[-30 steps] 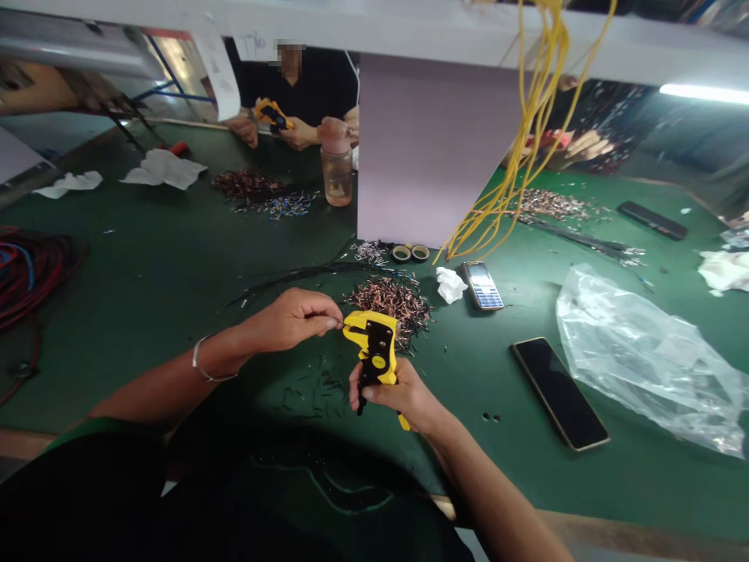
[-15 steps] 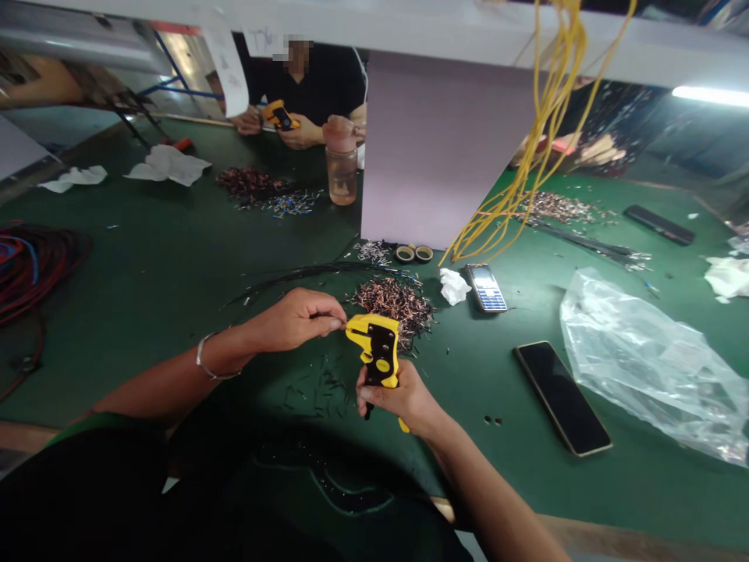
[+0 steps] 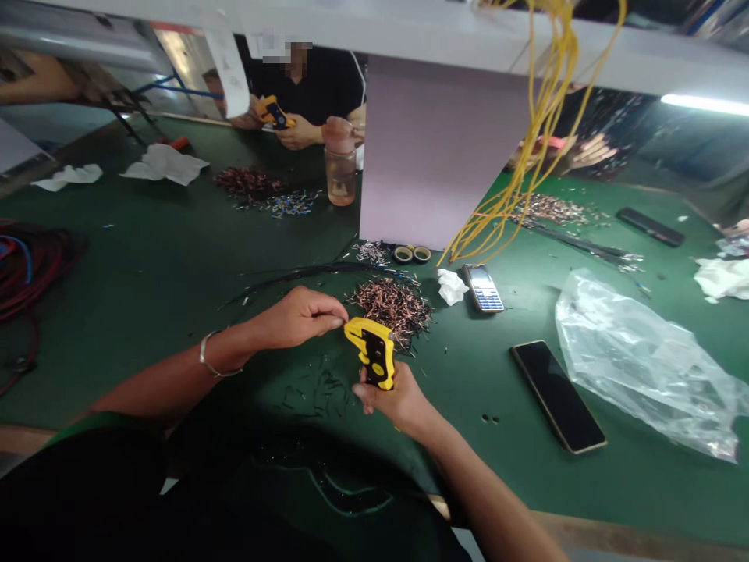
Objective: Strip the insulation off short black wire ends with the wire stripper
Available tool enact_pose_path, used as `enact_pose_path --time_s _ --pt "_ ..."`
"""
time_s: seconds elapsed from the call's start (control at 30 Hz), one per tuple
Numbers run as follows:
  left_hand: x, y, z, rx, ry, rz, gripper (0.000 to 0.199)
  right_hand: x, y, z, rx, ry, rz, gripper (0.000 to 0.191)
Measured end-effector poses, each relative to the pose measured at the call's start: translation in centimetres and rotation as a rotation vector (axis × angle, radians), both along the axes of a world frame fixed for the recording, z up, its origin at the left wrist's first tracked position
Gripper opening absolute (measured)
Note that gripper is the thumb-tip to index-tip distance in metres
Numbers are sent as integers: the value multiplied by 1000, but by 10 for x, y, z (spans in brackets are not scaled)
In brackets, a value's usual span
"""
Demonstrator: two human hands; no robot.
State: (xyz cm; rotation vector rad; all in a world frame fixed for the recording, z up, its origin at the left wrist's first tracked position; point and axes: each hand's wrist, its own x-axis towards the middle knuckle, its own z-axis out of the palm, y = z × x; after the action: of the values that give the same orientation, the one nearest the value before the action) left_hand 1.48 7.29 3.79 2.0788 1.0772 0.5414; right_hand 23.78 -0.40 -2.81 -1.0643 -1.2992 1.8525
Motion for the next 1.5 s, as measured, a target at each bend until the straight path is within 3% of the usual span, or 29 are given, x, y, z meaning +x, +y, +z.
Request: enact_pose_path --time_s 0.53,0.77,0.83,1.0,1.23,1.5 --pt "-2 12 -18 115 93 -12 26 -10 4 -4 -34 -120 -137 35" --pt "-8 18 -18 184 91 102 25 3 10 -9 -33 69 -174 34" --pt "-8 15 -15 170 65 70 24 7 12 -9 -29 163 -224 31" --pt "-3 6 -12 193 55 88 25 12 16 -7 8 262 -104 23" --pt "2 -1 -9 146 5 146 26 10 17 -5 33 291 5 29" --pt "6 -5 -6 50 -106 224 21 7 19 11 -5 228 -92 41"
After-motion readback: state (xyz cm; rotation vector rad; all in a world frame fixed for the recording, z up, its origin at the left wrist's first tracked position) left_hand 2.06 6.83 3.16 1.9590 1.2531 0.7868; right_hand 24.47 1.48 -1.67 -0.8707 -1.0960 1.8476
